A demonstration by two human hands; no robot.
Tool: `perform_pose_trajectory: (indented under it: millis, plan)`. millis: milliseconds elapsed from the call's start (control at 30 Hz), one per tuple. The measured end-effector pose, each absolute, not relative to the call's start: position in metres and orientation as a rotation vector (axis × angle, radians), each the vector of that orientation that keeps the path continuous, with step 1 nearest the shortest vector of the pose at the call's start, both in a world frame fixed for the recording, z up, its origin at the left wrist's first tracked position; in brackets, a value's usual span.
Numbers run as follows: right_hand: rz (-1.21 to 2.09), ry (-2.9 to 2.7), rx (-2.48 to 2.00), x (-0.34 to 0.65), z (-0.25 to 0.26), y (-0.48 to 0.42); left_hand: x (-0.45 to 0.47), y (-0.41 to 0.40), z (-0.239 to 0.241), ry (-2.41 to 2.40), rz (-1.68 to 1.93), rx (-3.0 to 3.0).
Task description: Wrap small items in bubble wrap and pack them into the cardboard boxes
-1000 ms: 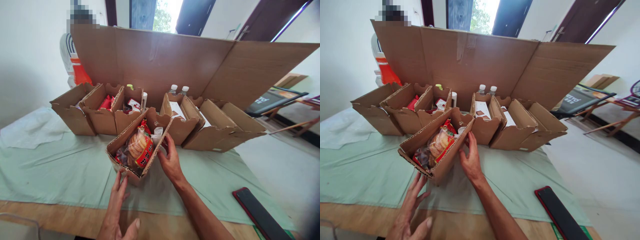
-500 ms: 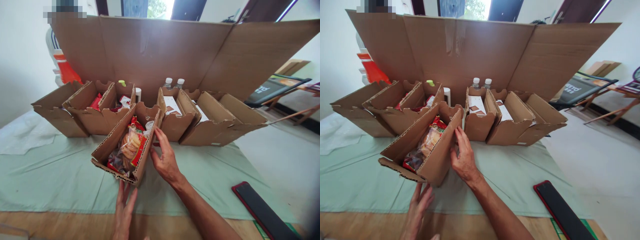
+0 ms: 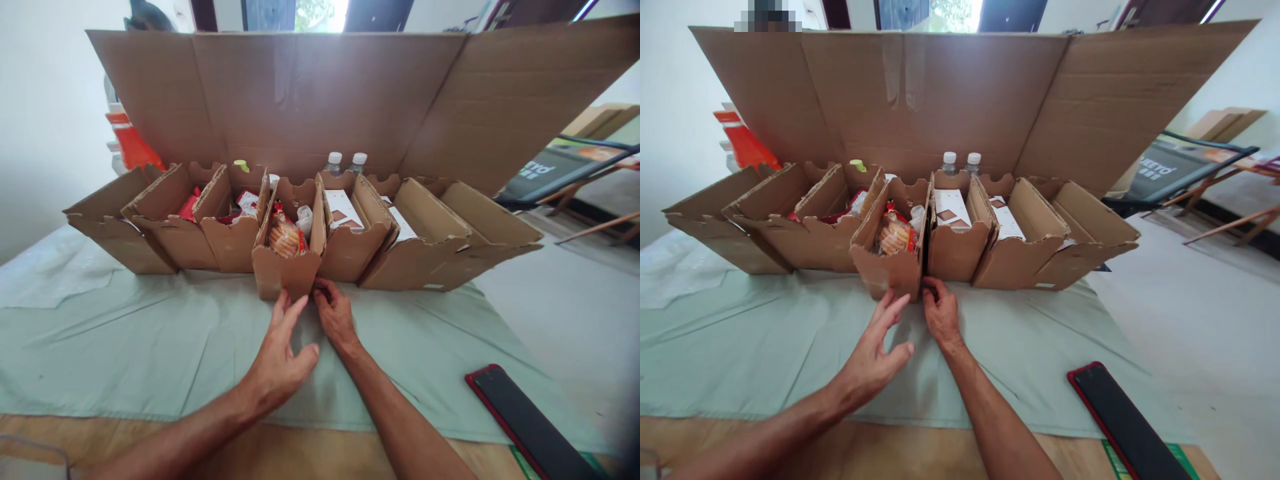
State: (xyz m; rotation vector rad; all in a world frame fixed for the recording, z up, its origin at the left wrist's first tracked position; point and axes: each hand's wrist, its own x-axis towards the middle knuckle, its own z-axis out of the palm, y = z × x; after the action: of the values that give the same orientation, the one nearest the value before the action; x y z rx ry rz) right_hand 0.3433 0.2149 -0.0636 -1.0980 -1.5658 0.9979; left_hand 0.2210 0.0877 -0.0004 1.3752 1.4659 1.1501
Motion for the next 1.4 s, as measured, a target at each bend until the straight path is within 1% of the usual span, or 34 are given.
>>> perform_pose_trajectory:
  millis: [167,333,467,567,667,733,833,933,1033,1167,1300,1400]
  plan:
    - [0.994,-1.568,-1.118,0.343,-0.062,0.216,0.215,0.151,-0.009,1.542,1.150,1.470]
    - [0.981,-1.582,-1.138,0.344,-0.059,0.216,0.215,0.170,-0.026,1.563,1.122,1.499]
    - [0.973,-1.593,-1.148,0.345,-0.058,0.217,0.216,0.144,-0.034,1.507,1.057,1.561]
    - [0.964,-1.612,-1.147,0.344,-0.058,0.215,0.212,0.096,-0.046,1.422,1.013,1.673]
    - [0.942,-1.633,-1.127,0.342,-0.050,0.209,0.208,0.043,-0.068,1.297,0.992,1.945]
    - [0.922,-1.652,-1.097,0.339,-0.033,0.205,0.206,0.019,-0.083,1.194,1.019,2.091]
    - [0.820,-1.707,-1.037,0.330,0.011,0.208,0.207,0.007,-0.095,1.123,1.128,2.105]
    - [0.531,-1.925,-1.081,0.315,0.063,0.226,0.208,0.011,-0.091,1.165,1.137,1.979]
    - [0.243,-2.170,-1.288,0.302,0.099,0.249,0.209,0.015,-0.084,1.171,1.103,1.992]
    - [0.150,-2.232,-1.393,0.304,0.112,0.262,0.209,0.013,-0.084,1.145,1.174,2.007]
    - [0.161,-2.244,-1.381,0.313,0.114,0.252,0.208,0.010,-0.089,1.154,1.280,1.950]
    - [0.205,-2.197,-1.301,0.309,0.125,0.232,0.208,0.010,-0.089,1.150,1.316,1.948]
